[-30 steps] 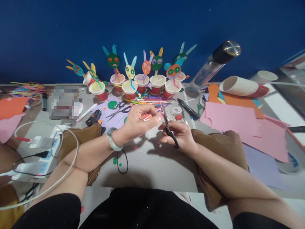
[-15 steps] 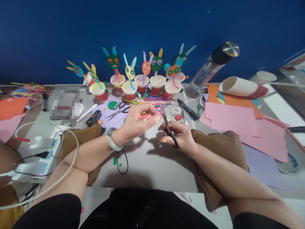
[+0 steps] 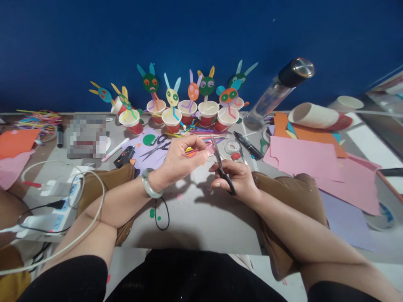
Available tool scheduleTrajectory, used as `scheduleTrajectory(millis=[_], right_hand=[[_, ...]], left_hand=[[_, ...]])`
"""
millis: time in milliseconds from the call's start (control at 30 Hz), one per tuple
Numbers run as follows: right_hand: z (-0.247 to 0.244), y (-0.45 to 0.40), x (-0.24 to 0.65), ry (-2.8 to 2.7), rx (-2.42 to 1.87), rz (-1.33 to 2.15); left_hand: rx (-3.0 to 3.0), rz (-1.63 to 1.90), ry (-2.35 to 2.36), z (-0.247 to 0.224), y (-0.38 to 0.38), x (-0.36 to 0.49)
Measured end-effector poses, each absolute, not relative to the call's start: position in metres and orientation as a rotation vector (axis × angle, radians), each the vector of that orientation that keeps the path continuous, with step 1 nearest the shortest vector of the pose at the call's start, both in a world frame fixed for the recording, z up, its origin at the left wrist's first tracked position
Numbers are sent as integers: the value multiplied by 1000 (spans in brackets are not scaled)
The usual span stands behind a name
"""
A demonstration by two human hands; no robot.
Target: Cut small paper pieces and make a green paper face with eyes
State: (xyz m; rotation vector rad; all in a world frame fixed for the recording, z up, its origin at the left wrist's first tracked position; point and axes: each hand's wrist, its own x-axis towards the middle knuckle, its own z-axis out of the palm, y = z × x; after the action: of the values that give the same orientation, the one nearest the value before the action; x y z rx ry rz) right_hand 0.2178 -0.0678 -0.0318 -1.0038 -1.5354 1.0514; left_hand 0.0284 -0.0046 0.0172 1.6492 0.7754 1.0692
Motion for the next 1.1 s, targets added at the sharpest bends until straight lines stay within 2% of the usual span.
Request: scheduleTrajectory(millis=[400, 633, 867, 1000, 1100], right_hand=[[-34, -66, 218, -1453, -1078, 1114], [-40, -62, 214, -1292, -1154, 956], [-42, -58, 206, -1304, -1155, 1067], [-52, -56, 201, -1384, -1126, 1211], [-60, -55, 198, -1408, -1147, 1330]], left_hand=[[1581, 1068, 807, 15, 0, 30], [1507, 962, 792, 7, 14, 29], [1709, 522, 647, 5, 28, 19], [1755, 407, 649, -3, 37, 9], [1852, 79, 514, -14, 43, 6]])
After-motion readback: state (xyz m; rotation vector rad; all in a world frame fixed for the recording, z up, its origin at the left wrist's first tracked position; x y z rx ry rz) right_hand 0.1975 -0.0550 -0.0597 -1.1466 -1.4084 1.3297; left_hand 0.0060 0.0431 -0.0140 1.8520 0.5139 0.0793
